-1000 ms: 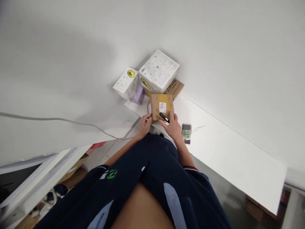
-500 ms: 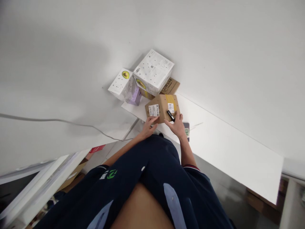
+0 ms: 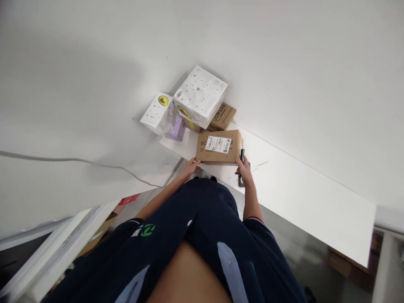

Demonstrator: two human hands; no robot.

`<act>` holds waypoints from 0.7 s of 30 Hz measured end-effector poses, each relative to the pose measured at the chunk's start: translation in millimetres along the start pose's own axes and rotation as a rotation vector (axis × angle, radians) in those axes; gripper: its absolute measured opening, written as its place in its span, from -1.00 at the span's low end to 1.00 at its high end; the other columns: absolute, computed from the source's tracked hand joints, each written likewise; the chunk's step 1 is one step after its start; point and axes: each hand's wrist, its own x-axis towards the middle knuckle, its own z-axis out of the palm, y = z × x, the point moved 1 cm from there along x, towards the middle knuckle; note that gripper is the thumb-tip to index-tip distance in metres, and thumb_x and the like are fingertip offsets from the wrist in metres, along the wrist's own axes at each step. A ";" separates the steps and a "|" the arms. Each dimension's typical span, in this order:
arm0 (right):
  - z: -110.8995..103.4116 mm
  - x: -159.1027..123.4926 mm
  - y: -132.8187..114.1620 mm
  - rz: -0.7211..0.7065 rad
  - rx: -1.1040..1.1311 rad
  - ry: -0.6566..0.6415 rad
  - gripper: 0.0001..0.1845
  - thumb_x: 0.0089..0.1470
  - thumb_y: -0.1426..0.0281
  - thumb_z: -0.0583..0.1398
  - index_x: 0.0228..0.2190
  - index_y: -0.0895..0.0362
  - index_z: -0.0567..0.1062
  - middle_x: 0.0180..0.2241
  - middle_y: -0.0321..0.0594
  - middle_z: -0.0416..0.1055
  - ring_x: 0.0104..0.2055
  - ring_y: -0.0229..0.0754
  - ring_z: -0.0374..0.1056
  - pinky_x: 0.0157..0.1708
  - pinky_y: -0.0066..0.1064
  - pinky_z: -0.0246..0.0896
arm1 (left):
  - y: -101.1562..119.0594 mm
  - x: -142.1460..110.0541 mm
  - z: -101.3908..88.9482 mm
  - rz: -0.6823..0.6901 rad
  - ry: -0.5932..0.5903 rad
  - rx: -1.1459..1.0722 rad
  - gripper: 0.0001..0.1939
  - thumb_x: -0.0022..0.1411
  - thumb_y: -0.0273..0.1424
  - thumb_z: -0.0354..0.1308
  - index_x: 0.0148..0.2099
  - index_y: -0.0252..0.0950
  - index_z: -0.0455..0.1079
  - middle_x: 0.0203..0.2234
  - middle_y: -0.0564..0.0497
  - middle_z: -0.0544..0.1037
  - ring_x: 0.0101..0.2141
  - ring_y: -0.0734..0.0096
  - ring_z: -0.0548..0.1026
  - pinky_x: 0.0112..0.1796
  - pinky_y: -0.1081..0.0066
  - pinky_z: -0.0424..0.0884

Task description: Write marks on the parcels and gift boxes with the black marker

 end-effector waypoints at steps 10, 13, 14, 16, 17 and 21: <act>-64.6 1.0 14.4 -0.003 0.309 0.270 -0.36 -0.11 -0.20 0.31 -0.34 0.04 0.24 -0.52 -0.57 0.23 -0.72 -0.50 -0.01 -0.73 -0.59 0.12 | 37.4 -12.5 62.6 0.087 -0.194 0.127 -0.50 0.33 -0.24 0.20 0.27 -0.18 0.39 -0.16 -0.08 0.65 -0.25 0.35 0.58 -0.17 0.35 0.48; -97.0 7.3 18.8 -0.009 0.438 0.364 -0.40 -0.05 -0.18 0.26 -0.39 0.04 0.20 -0.58 -0.59 0.16 -0.74 -0.50 -0.06 -0.72 -0.58 0.09 | 54.2 -12.3 75.4 0.158 -0.272 0.081 -0.39 0.31 -0.24 0.23 0.36 -0.20 0.30 0.03 -0.17 0.61 -0.07 0.28 0.58 -0.03 0.28 0.46; -108.4 9.6 20.4 -0.010 0.464 0.392 -0.42 -0.02 -0.16 0.26 -0.40 0.04 0.19 -0.58 -0.59 0.16 -0.74 -0.50 -0.06 -0.71 -0.58 0.09 | 60.2 -9.8 75.0 0.161 -0.255 0.062 -0.35 0.31 -0.24 0.24 0.39 -0.22 0.24 0.09 -0.21 0.58 -0.02 0.26 0.56 0.00 0.26 0.45; -130.9 14.3 24.6 -0.012 0.518 0.454 -0.49 0.04 -0.09 0.23 -0.41 0.03 0.18 -0.59 -0.57 0.18 -0.74 -0.49 -0.05 -0.70 -0.58 0.10 | 73.6 -0.2 67.0 0.157 -0.178 0.015 -0.26 0.31 -0.20 0.25 0.44 -0.24 0.13 0.18 -0.26 0.51 0.05 0.25 0.53 0.05 0.24 0.42; -141.6 16.6 27.2 -0.014 0.546 0.485 -0.53 0.08 -0.06 0.20 -0.41 0.03 0.18 -0.59 -0.56 0.18 -0.74 -0.48 -0.05 -0.70 -0.58 0.09 | 81.2 6.5 60.2 0.164 -0.132 -0.021 -0.21 0.32 -0.15 0.24 0.47 -0.23 0.07 0.21 -0.27 0.48 0.07 0.25 0.52 0.06 0.24 0.41; -179.3 23.3 41.7 -0.045 0.584 0.578 -0.60 0.20 -0.03 0.06 -0.41 0.03 0.21 -0.57 -0.51 0.17 -0.74 -0.46 -0.08 -0.74 -0.59 0.05 | 114.8 36.9 28.6 0.208 -0.019 -0.177 -0.06 0.28 0.10 0.18 0.52 -0.03 -0.15 0.33 -0.19 0.34 0.12 0.24 0.50 0.03 0.25 0.44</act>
